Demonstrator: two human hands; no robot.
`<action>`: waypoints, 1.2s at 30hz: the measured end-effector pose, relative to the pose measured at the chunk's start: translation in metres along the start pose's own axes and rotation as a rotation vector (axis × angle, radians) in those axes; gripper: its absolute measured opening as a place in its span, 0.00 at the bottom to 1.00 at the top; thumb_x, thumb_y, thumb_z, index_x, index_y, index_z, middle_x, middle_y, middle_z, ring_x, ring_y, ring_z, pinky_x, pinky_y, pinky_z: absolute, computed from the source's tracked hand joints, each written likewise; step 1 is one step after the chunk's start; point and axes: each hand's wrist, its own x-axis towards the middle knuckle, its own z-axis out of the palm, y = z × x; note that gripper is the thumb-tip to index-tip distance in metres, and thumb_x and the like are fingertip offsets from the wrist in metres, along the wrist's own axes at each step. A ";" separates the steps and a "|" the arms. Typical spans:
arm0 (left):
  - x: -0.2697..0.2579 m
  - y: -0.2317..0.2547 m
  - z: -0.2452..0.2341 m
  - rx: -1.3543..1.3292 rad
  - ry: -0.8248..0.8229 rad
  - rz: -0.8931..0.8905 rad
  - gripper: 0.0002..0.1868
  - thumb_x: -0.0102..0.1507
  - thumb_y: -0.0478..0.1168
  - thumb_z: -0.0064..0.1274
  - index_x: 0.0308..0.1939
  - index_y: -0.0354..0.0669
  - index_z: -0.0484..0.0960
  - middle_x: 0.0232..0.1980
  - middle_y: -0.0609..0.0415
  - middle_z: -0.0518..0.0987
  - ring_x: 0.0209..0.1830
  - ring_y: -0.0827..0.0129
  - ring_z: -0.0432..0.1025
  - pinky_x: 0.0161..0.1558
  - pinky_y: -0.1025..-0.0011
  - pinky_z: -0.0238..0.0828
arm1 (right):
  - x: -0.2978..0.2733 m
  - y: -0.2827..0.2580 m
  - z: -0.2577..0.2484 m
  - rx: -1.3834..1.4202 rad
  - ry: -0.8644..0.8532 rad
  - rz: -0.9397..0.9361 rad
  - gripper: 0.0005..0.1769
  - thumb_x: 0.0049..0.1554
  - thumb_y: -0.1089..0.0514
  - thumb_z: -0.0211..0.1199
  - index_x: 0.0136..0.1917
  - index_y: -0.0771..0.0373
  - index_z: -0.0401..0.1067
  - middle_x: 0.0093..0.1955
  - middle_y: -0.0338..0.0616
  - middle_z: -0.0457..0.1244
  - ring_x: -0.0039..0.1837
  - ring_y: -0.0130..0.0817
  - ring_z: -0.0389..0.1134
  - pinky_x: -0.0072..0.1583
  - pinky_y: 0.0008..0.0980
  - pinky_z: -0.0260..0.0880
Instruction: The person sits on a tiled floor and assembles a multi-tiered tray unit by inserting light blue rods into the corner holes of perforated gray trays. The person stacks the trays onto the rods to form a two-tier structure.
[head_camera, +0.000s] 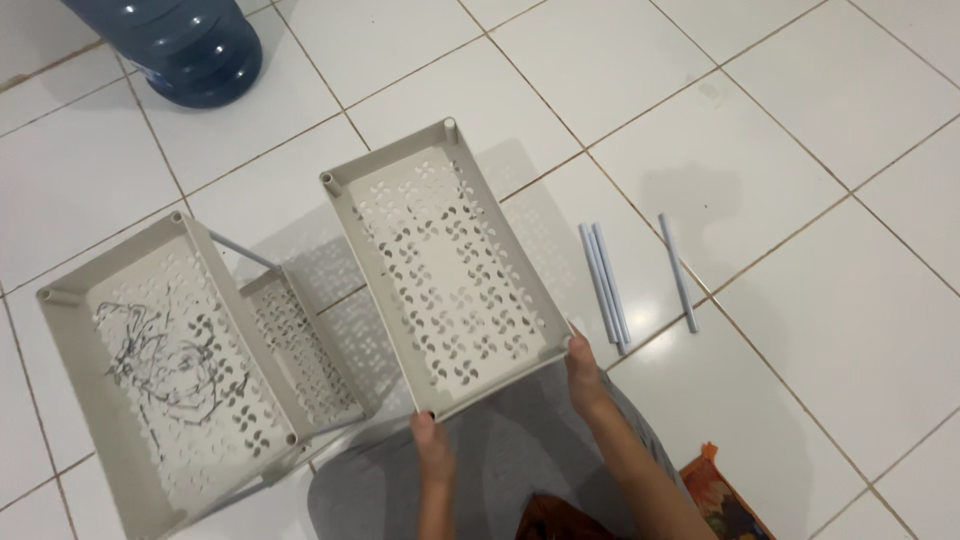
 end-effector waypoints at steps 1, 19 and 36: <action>0.002 -0.005 -0.003 0.092 -0.070 0.135 0.29 0.79 0.52 0.48 0.72 0.29 0.79 0.69 0.43 0.81 0.69 0.56 0.73 0.74 0.58 0.64 | 0.003 0.004 0.001 -0.001 0.013 0.003 0.63 0.60 0.15 0.49 0.85 0.70 0.63 0.83 0.57 0.63 0.87 0.48 0.56 0.84 0.49 0.44; -0.008 -0.009 -0.009 -0.327 -0.158 -0.047 0.57 0.68 0.68 0.57 0.85 0.27 0.59 0.83 0.38 0.67 0.82 0.49 0.63 0.79 0.47 0.58 | 0.005 0.028 -0.006 -0.015 0.023 -0.140 0.60 0.66 0.16 0.49 0.75 0.79 0.71 0.62 0.58 0.71 0.65 0.47 0.70 0.67 0.45 0.67; 0.000 0.030 0.025 0.078 0.000 0.121 0.38 0.74 0.60 0.46 0.70 0.26 0.77 0.65 0.37 0.83 0.65 0.54 0.76 0.70 0.57 0.68 | 0.023 0.042 -0.011 -0.140 0.142 -0.044 0.58 0.62 0.18 0.52 0.75 0.75 0.71 0.68 0.56 0.70 0.74 0.43 0.66 0.75 0.41 0.58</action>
